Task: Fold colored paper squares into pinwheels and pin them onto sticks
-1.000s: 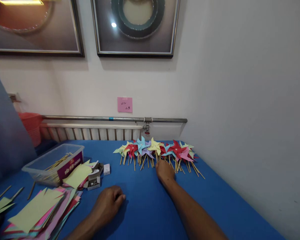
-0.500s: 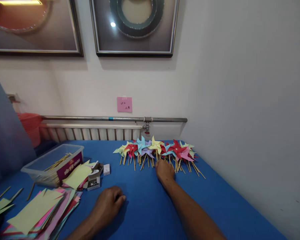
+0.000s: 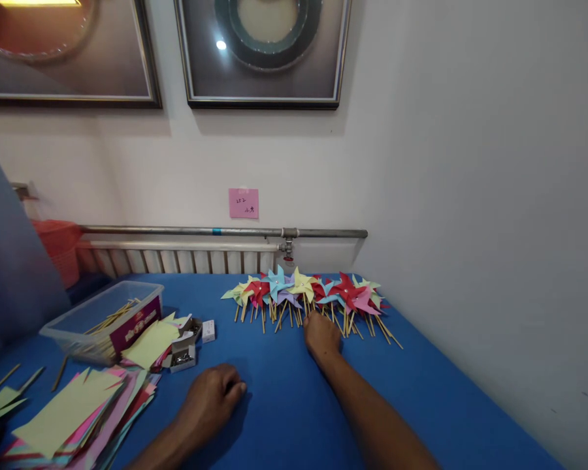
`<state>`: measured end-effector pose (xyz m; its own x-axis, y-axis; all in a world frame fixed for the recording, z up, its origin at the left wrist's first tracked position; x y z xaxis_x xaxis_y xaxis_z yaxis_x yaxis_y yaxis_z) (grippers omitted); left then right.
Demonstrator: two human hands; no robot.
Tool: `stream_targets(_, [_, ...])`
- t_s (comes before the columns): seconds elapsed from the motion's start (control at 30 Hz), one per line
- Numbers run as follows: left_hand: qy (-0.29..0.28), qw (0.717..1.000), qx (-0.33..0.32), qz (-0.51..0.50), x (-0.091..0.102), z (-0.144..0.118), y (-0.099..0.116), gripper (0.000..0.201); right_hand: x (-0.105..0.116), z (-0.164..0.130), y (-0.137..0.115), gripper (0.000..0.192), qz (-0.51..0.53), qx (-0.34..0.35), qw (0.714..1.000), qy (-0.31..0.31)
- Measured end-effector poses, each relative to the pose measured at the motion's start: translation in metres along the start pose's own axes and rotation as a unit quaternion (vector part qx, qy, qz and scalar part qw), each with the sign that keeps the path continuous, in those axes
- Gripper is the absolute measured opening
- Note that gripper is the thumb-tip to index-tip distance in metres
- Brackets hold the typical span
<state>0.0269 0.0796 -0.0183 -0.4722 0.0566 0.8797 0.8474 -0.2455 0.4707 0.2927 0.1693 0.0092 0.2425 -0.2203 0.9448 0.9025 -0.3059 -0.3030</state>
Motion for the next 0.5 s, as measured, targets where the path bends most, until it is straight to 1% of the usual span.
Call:
stream_targets(0.17, [0.007, 1.000, -0.008, -0.005, 0.001, 0.000, 0.000, 0.021, 0.002, -0.006, 0.003, 0.035, 0.015, 0.001, 1.000, 0.017])
stream_targets(0.23, [0.009, 1.000, -0.010, -0.008, -0.001, -0.001, 0.000, 0.021, 0.004, -0.015, 0.004, 0.036, 0.025, 0.007, 0.999, 0.026])
stream_targets(0.3, [0.010, 1.000, -0.013, -0.011, -0.002, -0.001, 0.001, 0.022, 0.006, -0.027, -0.001, 0.034, 0.037, 0.028, 0.998, 0.033])
stream_targets(0.4, [0.025, 0.999, -0.014, -0.018, -0.001, -0.001, 0.001, 0.024, 0.005, -0.051, -0.025, 0.030, 0.061, 0.095, 0.993, 0.026])
stream_targets(0.5, [0.084, 0.995, -0.015, -0.046, 0.014, 0.000, -0.002, 0.028, -0.003, -0.088, -0.062, 0.021, 0.082, 0.182, 0.980, -0.008])
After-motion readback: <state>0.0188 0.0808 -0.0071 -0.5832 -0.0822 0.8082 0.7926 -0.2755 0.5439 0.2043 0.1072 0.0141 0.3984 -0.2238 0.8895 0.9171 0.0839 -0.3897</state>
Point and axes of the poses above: each hand's wrist, its own z-axis towards the middle knuckle, its own x-axis out of the back of the hand, y = z × x, the point moved 8 cm from there along z, towards the middle knuckle, and after that the axes turned 4 degrees about z, right-handed, at the moved point
